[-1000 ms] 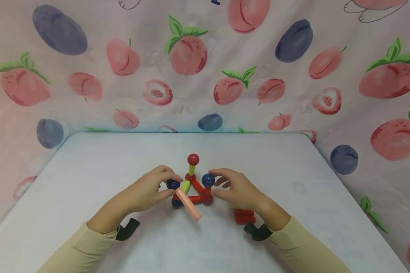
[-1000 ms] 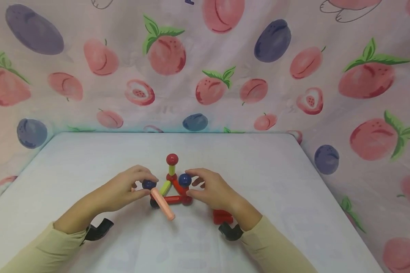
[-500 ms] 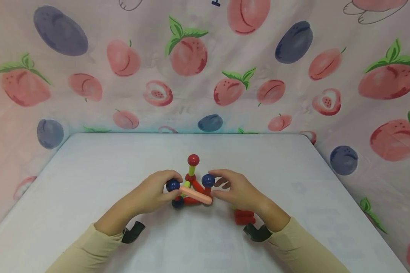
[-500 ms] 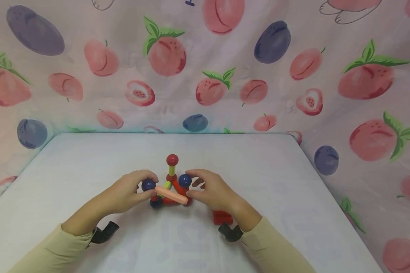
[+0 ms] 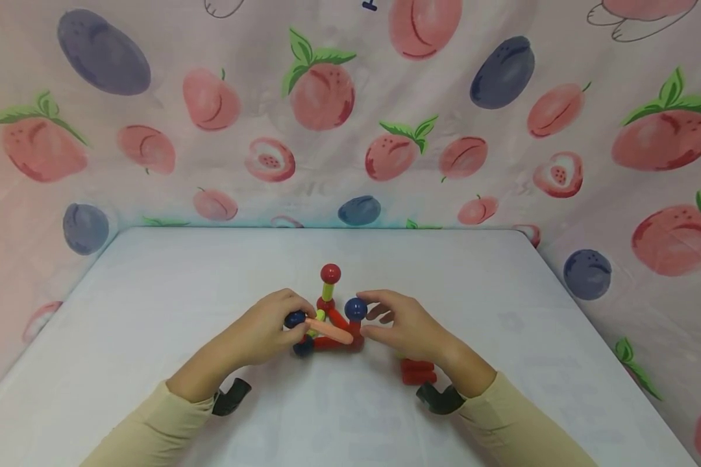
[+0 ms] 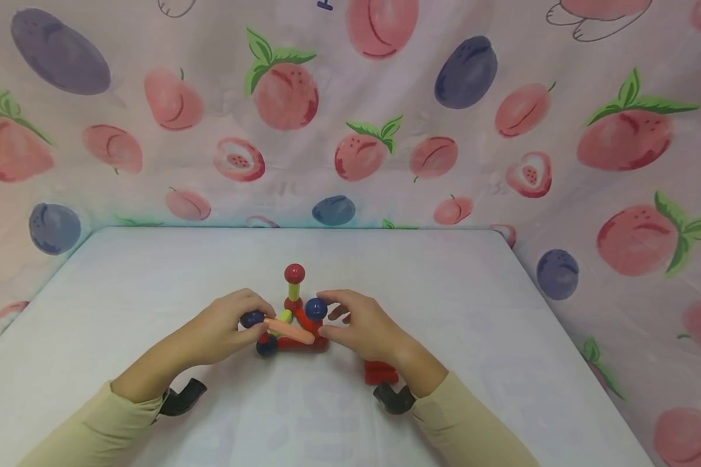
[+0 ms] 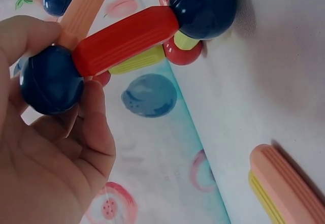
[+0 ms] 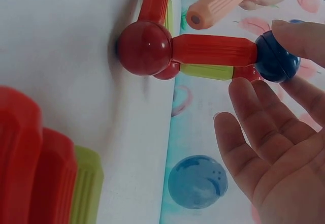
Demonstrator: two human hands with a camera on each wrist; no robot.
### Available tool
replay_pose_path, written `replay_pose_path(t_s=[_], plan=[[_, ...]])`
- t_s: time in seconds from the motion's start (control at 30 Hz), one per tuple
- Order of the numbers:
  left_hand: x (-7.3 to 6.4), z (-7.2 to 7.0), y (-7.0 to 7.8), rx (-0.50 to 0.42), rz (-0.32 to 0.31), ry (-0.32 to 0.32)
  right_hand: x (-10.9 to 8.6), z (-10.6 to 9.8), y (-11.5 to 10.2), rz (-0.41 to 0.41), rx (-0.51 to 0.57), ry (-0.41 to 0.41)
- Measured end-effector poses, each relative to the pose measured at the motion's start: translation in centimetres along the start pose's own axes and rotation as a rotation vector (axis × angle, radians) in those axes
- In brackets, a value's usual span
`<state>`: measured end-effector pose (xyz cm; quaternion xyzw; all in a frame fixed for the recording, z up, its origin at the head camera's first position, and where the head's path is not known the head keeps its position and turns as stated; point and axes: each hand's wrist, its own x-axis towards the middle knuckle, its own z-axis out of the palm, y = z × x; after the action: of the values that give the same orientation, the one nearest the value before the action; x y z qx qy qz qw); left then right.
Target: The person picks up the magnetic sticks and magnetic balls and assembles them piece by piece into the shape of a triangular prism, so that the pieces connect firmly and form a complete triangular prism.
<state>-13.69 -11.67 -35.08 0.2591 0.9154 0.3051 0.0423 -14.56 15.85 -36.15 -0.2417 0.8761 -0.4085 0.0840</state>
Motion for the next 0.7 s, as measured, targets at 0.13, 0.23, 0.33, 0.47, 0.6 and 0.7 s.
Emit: replay_pose_path(t_s=[0.13, 0.23, 0.33, 0.47, 0.6, 0.7], plan=[[0.18, 0.08, 0.2, 0.029, -0.021, 0.009, 0.0, -0.01, -0.1, 0.008, 0.003, -0.004], [0.33, 0.14, 0.28, 0.037, -0.038, 0.012, 0.03, -0.01, -0.09, 0.01, 0.002, -0.005], [0.46, 0.19, 0.35, 0.036, -0.056, 0.012, 0.05, -0.02, -0.05, 0.007, 0.006, -0.007], [0.57, 0.26, 0.46, 0.04, -0.07, 0.014, 0.08, -0.04, 0.0, 0.0, 0.01, -0.011], [0.64, 0.33, 0.59, 0.048, -0.069, 0.022, 0.11, -0.03, -0.01, 0.004, 0.01, -0.013], [0.7, 0.41, 0.7, 0.051, -0.06, 0.026, 0.13, -0.01, -0.01, 0.008, 0.012, -0.012]])
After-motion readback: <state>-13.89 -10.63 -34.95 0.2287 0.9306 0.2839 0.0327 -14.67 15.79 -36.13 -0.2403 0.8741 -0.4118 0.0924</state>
